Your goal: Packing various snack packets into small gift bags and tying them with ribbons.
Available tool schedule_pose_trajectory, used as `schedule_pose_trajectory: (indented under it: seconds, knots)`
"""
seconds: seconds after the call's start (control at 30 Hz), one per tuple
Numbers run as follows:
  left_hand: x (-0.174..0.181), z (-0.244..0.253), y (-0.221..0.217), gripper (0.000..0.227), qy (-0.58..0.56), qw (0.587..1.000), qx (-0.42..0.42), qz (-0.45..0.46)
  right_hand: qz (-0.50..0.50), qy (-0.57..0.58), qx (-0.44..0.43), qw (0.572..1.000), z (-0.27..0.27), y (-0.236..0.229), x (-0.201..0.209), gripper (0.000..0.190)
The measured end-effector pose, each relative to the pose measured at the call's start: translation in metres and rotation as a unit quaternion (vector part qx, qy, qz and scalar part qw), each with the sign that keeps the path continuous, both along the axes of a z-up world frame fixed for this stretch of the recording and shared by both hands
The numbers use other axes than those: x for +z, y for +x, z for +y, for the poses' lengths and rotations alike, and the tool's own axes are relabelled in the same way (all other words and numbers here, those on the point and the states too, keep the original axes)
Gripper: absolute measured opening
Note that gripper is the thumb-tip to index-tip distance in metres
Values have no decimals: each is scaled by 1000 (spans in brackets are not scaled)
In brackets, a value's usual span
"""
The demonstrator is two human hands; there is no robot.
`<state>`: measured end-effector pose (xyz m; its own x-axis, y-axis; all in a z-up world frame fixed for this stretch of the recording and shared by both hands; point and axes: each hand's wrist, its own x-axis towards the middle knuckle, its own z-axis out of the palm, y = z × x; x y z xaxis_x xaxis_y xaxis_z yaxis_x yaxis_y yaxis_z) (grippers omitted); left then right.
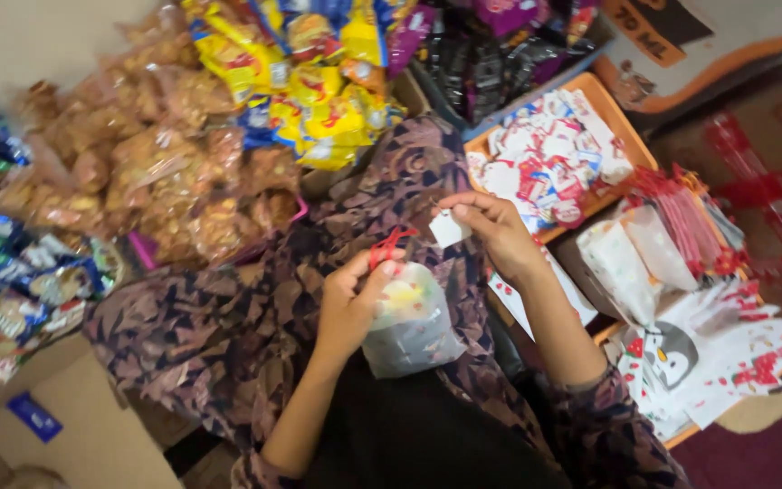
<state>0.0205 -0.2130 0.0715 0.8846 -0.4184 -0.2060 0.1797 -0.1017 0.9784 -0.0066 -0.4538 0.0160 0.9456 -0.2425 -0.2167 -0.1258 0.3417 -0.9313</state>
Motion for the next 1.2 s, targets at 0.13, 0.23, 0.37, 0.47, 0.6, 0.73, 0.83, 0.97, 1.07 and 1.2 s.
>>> schedule_pose_trajectory:
  seconds: [0.13,0.23,0.37,0.47,0.6,0.73,0.83,0.97,1.07,1.2]
  knots:
    - [11,4,-3,19,-37,999,35,14,-65,-153,-4,986,32,12,43,18]
    - [9,7,-3,16,-77,996,32,-32,-79,-203,2,976,40,14,58,22]
    - [15,9,-9,15,-127,990,50,-22,-80,-163,26,983,54,6,73,20]
    - [12,12,-7,15,-163,983,81,-24,-86,-123,58,987,63,-1,95,17]
    - [3,14,-6,15,-171,976,100,-94,-75,-122,118,983,73,-9,116,22]
    - [-12,12,-9,16,-178,968,104,-142,-45,-161,142,976,88,-10,126,44]
    - [-1,12,-9,14,-192,964,105,-150,-38,-215,141,966,95,-7,118,54]
    - [11,17,-7,19,-192,964,71,-169,-62,-320,163,931,99,-4,136,42]
    - [12,19,-9,19,-209,970,33,-116,-75,-411,146,896,98,-6,146,34]
    - [-7,21,-12,21,-193,975,31,-107,-134,-491,145,849,88,-8,156,17]
